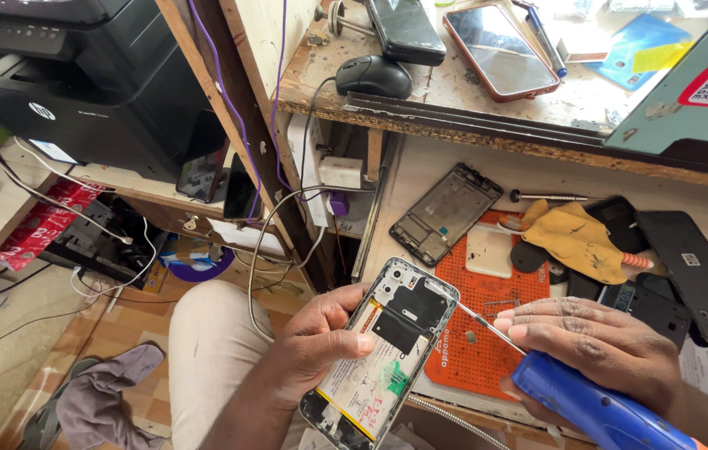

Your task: The person sits at a cluttered repair counter holding a disassembled smartphone on their lap and uses a blue electric screwdriver to remove screws from the phone's frame, repositioning the phone repeatedly while other phone parts and tools lie on the workbench.

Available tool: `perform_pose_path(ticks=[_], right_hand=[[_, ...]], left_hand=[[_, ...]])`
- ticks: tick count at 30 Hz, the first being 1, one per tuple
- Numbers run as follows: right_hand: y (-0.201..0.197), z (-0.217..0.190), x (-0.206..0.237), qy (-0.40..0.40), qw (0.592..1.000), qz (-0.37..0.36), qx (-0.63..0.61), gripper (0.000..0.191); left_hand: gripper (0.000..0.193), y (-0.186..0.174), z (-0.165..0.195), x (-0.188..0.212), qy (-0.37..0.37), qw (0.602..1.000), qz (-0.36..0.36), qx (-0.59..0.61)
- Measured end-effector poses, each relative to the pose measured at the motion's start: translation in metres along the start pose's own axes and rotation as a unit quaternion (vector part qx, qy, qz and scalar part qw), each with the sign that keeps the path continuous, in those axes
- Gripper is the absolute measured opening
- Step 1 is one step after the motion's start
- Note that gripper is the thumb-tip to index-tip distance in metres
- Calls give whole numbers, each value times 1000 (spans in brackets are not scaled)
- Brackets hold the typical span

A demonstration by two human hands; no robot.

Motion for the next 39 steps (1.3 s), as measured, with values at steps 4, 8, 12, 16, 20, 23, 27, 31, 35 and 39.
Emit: perform_pose_path(ticks=[4, 8, 12, 16, 20, 23, 27, 31, 35, 39], right_hand=[[-1, -3, 1, 21, 1000, -2, -12, 57], [-1, -2, 0, 15, 1000, -2, -14, 57], [-1, 0, -2, 2, 1000, -4, -15, 57], [1, 0, -1, 0, 1000, 7, -24, 57], [2, -3, 2, 17, 1000, 13, -3, 57], [2, -2, 2, 14, 1000, 0, -8, 58], [2, 0, 1, -3, 1000, 20, -5, 56], [0, 2, -1, -9, 1000, 17, -9, 57], [0, 0, -3, -8, 1000, 4, -12, 56], [0, -3, -3, -2, 1000, 6, -5, 58]], left_hand=[[68, 0, 0, 0, -3, 1000, 3, 0], [70, 1, 1, 1, -8, 1000, 9, -4], [71, 1, 2, 1, -7, 1000, 6, -15], [71, 1, 1, 1, -5, 1000, 2, -13], [70, 0, 0, 1, -5, 1000, -1, -15], [68, 0, 1, 2, -8, 1000, 2, -6], [68, 1, 1, 2, -6, 1000, 8, -14], [67, 1, 1, 2, -7, 1000, 3, -15], [66, 0, 0, 2, -5, 1000, 1, -20], [67, -1, -2, 1, -7, 1000, 1, -9]])
Point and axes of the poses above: each hand's wrist, its own x-axis away from the middle knuckle, its own y-axis out of the palm, z = x × y, the point moved 2 cm from there along -x, towards the middle knuckle, and after that the axes turned 1 degree about z, right-handed, at the moved point
